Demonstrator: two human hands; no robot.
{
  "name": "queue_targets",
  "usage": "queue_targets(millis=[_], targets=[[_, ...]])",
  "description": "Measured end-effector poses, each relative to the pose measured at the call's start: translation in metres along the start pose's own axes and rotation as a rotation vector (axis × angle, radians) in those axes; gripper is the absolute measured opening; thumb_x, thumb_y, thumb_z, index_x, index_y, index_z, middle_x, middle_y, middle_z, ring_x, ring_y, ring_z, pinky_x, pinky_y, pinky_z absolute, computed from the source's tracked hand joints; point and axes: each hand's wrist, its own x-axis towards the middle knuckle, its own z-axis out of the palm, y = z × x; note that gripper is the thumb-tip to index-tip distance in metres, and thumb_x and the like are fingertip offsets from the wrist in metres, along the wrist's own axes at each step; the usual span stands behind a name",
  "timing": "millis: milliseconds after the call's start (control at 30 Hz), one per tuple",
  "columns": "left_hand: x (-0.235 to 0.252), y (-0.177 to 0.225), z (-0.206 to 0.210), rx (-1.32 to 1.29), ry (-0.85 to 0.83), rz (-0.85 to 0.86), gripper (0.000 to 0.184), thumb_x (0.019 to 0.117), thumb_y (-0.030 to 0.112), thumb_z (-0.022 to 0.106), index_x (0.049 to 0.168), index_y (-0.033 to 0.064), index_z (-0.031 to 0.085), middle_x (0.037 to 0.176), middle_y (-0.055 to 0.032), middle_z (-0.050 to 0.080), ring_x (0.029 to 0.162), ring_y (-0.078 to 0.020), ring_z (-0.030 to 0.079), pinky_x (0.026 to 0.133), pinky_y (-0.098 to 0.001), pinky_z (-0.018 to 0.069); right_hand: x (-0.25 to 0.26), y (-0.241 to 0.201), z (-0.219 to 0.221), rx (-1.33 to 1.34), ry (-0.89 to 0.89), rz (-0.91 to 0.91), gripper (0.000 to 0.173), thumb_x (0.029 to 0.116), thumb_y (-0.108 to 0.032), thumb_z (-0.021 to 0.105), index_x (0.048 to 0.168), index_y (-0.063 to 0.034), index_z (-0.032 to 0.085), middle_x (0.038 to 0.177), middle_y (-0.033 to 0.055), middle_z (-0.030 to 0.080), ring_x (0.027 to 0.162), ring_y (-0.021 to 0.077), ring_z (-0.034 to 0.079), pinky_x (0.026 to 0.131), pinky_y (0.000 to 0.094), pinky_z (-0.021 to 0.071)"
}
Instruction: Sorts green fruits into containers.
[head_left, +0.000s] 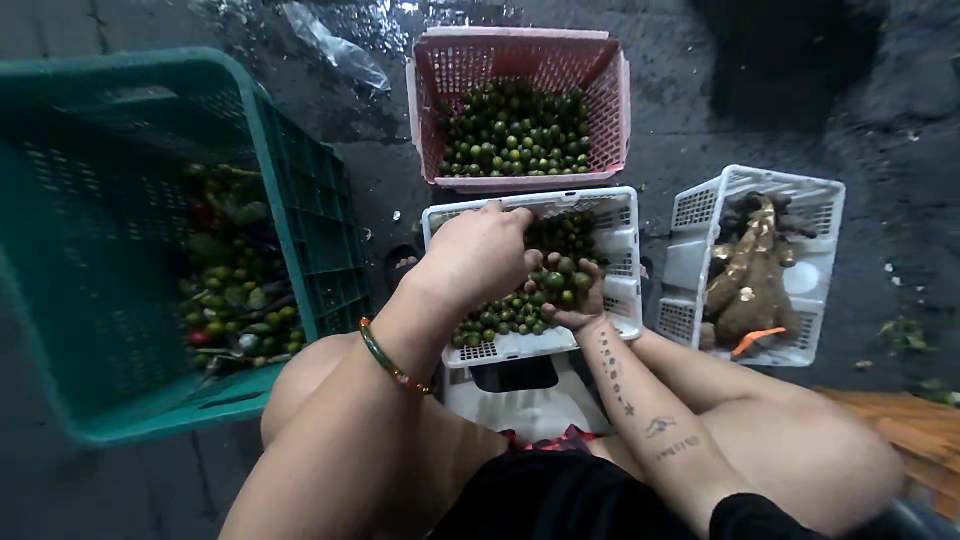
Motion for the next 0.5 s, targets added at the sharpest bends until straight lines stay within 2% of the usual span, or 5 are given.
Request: queue_targets(millis=[100, 233, 333, 467, 500], targets=[[0.0, -0.001, -0.002, -0.008, 0.01, 0.003, 0.053, 0.101, 0.053, 0.057, 0.144, 0.0222, 0.057, 0.131, -0.0143, 0.063, 0.115, -0.0346, 0.065, 0.091, -0.0591, 0.0539, 0.001, 0.008, 0.021, 0.044, -0.021, 0.014, 0.047, 0.0935, -0.049, 0.065, 0.123, -0.0131, 0.073, 0.132, 0.0205, 0.067, 0.112, 0.0388, 0.07, 0.079, 0.0487, 0.0644], [-0.01, -0.001, -0.006, -0.011, 0.037, 0.002, 0.053, 0.1009, 0.053, 0.058, 0.144, 0.0228, 0.058, 0.126, -0.0134, 0.063, 0.108, -0.0322, 0.067, 0.087, -0.0565, 0.0555, 0.002, 0.015, 0.041, 0.063, -0.012, -0.003, 0.052, 0.1014, -0.052, 0.049, 0.133, -0.016, 0.068, 0.139, 0.0188, 0.063, 0.121, 0.0399, 0.065, 0.088, 0.0523, 0.0613], [-0.014, -0.005, -0.011, -0.028, 0.042, -0.027, 0.05, 0.1019, 0.05, 0.057, 0.144, 0.0243, 0.057, 0.129, -0.0131, 0.063, 0.11, -0.0328, 0.066, 0.088, -0.0574, 0.0551, 0.016, 0.008, 0.056, 0.082, -0.029, -0.056, 0.056, 0.1032, -0.053, 0.045, 0.139, -0.0135, 0.064, 0.144, 0.0172, 0.06, 0.121, 0.0379, 0.065, 0.088, 0.0519, 0.0612], [-0.019, -0.014, -0.013, -0.049, 0.067, -0.064, 0.051, 0.1014, 0.051, 0.057, 0.146, 0.0256, 0.056, 0.13, -0.0133, 0.062, 0.11, -0.0335, 0.066, 0.088, -0.0582, 0.055, 0.056, -0.023, 0.08, -0.02, -0.037, -0.156, 0.07, 0.1038, -0.063, 0.032, 0.153, -0.0157, 0.047, 0.157, 0.0176, 0.046, 0.133, 0.0381, 0.057, 0.1, 0.0508, 0.0562], [-0.021, -0.016, -0.013, -0.055, 0.084, -0.072, 0.052, 0.1012, 0.051, 0.058, 0.146, 0.0254, 0.056, 0.13, -0.014, 0.063, 0.109, -0.0338, 0.066, 0.087, -0.0584, 0.0554, 0.07, -0.033, 0.09, -0.056, 0.04, -0.213, 0.073, 0.1036, -0.065, 0.029, 0.154, -0.0141, 0.044, 0.153, 0.0186, 0.049, 0.132, 0.0376, 0.057, 0.102, 0.0507, 0.0551]])
